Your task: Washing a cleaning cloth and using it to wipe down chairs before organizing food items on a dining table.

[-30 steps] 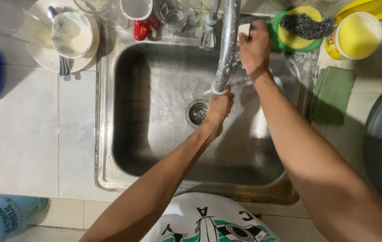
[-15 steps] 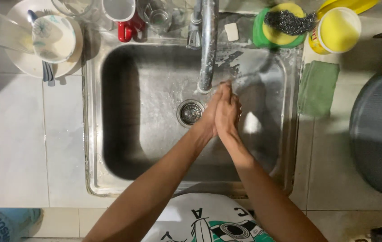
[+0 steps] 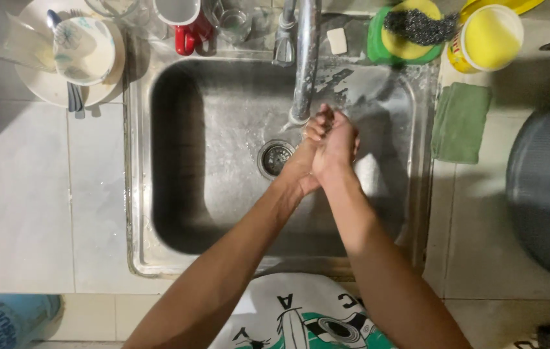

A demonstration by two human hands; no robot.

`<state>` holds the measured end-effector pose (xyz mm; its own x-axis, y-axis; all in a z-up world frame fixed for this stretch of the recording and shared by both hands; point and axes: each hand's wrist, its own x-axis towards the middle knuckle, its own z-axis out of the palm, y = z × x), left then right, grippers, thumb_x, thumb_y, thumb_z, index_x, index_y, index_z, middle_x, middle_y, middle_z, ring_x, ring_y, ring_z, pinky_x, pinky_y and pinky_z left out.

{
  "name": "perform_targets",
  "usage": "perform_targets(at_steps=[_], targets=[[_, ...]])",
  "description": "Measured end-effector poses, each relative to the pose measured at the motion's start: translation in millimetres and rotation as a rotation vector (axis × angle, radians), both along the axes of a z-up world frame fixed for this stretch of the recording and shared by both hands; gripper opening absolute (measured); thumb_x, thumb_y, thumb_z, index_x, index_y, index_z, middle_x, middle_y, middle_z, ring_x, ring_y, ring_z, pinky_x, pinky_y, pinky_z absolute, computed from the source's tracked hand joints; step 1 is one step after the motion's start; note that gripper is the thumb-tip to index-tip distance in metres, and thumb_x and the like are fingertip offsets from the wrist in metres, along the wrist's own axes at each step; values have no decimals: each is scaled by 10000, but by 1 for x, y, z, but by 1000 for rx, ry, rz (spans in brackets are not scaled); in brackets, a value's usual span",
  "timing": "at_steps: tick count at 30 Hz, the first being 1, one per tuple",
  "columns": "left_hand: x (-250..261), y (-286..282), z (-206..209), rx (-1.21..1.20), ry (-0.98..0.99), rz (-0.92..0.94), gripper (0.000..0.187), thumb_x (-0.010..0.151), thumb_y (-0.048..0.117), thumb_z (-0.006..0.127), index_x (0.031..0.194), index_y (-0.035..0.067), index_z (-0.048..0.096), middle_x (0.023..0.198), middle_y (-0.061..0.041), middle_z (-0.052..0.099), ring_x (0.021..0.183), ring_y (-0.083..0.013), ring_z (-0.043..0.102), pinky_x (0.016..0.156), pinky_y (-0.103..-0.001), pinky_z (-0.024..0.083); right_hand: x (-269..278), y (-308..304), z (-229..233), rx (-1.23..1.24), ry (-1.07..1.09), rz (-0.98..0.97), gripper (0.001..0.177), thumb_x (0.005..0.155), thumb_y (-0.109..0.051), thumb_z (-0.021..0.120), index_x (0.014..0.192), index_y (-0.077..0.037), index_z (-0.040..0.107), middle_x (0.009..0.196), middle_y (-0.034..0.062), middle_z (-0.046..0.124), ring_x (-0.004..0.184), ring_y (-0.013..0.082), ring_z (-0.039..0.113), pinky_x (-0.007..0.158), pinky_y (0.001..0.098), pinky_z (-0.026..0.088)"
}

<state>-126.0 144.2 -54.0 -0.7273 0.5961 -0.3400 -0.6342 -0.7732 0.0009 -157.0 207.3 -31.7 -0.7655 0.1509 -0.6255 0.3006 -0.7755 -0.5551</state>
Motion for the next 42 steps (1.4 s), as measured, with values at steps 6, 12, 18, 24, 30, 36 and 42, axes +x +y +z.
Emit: perform_targets(at_steps=[6, 12, 18, 24, 30, 36, 42], targets=[[-17, 5, -4, -371, 67, 161, 195, 1139, 266, 601, 1199, 98, 523, 1087, -67, 587, 970, -223, 572, 817, -372, 521, 16, -4, -26, 810, 265, 288, 418, 1058, -292, 467, 1319, 9, 592, 1258, 207, 651, 1120, 301, 620, 970, 414, 480], [-36, -43, -36, -108, 319, 185, 406, 1126, 477, 501, 1224, 92, 585, 1047, -134, 651, 880, -288, 662, 684, -425, 576, -12, -5, -21, 657, 161, 230, 330, 1056, -326, 466, 1160, -29, 567, 1059, 155, 598, 920, 261, 568, 805, 396, 453], [-61, -48, 3, -588, 77, 393, 327, 1058, 397, 530, 1338, 231, 556, 1053, -4, 643, 745, -161, 612, 582, -317, 525, -65, -49, 11, 446, 78, 177, 311, 1054, -365, 465, 969, -75, 537, 820, 93, 534, 681, 214, 505, 607, 374, 421], [-65, -70, -60, -315, 109, 337, 280, 1142, 251, 534, 1408, 165, 535, 1169, -11, 620, 1023, -122, 662, 867, -317, 573, -68, -97, 11, 216, -58, 208, 397, 1052, -405, 463, 778, -121, 507, 581, 31, 470, 441, 167, 442, 409, 352, 388], [-69, -53, -32, -1406, 98, 64, 563, 1132, 372, 365, 1293, -72, 672, 1263, -322, 686, 1166, -431, 640, 981, -458, 483, -96, -70, -67, 425, 188, 181, 280, 1009, -290, 495, 953, -47, 622, 731, 100, 635, 613, 200, 622, 577, 334, 536], [-56, -64, 102, -1786, 842, -24, 652, 934, 313, 485, 1451, -84, 444, 1320, -336, 586, 1244, -467, 565, 1080, -479, 398, -58, -67, -38, -798, -28, 136, 348, 995, -351, 527, 1091, -23, 590, 894, 75, 665, 843, 193, 649, 775, 317, 539], [-64, -48, 81, -1753, 1093, 45, 495, 902, 300, 567, 1288, -11, 561, 1291, -298, 610, 1183, -450, 599, 1069, -486, 421, -63, -67, -123, -980, 524, 371, 284, 904, -473, 656, 950, -194, 687, 725, 17, 620, 655, 168, 608, 643, 307, 516]])
